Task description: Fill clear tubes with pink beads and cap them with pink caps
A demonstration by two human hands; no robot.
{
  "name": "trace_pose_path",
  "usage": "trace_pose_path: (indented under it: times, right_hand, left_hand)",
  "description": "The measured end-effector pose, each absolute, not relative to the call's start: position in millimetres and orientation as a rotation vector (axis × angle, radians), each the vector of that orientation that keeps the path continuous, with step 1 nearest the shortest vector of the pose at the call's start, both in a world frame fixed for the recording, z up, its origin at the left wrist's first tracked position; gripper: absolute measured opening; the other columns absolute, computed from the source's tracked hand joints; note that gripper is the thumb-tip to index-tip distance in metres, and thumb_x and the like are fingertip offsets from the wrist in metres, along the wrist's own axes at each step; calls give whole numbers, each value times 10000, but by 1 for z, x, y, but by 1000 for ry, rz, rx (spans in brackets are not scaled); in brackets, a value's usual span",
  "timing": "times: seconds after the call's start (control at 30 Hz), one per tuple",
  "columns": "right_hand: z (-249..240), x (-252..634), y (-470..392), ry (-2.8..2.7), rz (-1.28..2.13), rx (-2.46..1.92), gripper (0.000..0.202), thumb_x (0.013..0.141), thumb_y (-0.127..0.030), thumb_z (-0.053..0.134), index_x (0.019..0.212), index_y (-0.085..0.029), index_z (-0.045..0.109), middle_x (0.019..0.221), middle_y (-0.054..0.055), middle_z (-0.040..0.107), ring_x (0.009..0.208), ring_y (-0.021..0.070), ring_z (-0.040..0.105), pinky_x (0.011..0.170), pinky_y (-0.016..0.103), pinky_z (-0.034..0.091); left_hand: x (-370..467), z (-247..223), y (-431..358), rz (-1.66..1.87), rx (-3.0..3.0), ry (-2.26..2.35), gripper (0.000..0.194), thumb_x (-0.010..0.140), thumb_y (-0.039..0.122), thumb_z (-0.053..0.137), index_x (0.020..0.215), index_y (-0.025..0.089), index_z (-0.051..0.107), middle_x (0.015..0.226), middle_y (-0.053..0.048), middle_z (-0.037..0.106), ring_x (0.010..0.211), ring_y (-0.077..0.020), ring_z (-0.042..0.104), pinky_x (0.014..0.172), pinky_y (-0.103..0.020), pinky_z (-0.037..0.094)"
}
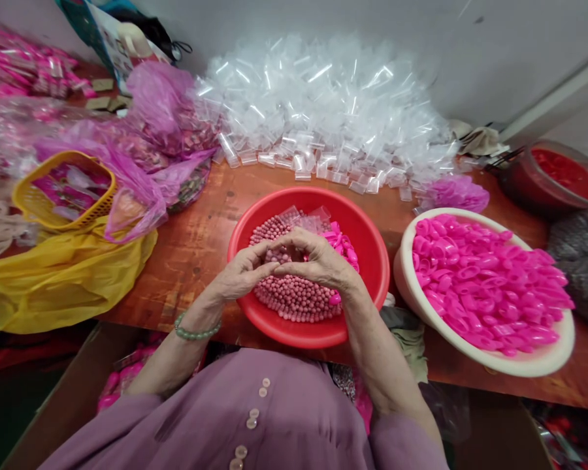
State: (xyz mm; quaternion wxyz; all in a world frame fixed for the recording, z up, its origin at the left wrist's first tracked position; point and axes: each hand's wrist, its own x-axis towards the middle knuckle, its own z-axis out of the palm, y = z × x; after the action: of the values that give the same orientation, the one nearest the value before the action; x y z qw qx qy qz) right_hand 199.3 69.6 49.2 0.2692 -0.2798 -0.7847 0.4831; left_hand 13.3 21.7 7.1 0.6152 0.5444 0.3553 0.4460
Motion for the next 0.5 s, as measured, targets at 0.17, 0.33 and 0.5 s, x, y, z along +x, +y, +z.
trace_pose_path:
  times: [0.17,0.33,0.5]
  right_hand:
    - [51,196,70,-2110,1331,-850,318,802,-489,762,903,-198,679,800,-11,562,671,110,469,617,252,398]
    - [50,194,68,-2043,1395,-902,382,760,-493,792,760,-190,560,731,-37,490,632,94,421,567,235,356]
    - [48,195,66,-1966,1417,-939,416,736,-469,811,700,-197,498,711,-44,461,635,96,401,569,243,345]
  left_hand:
    - [14,8,21,971,1267,827,261,853,294,648,1066,144,627,936,-39,621,860,-147,557,838,-301,455]
    - [15,10,20,984,1229,841,181,848,310,657,922,155,601,829,2,553,783,-117,511,762,-262,432]
    - [14,12,24,1011,1215,848,204,831,326,686,842,156,575,772,14,528,730,-104,482,674,-230,421]
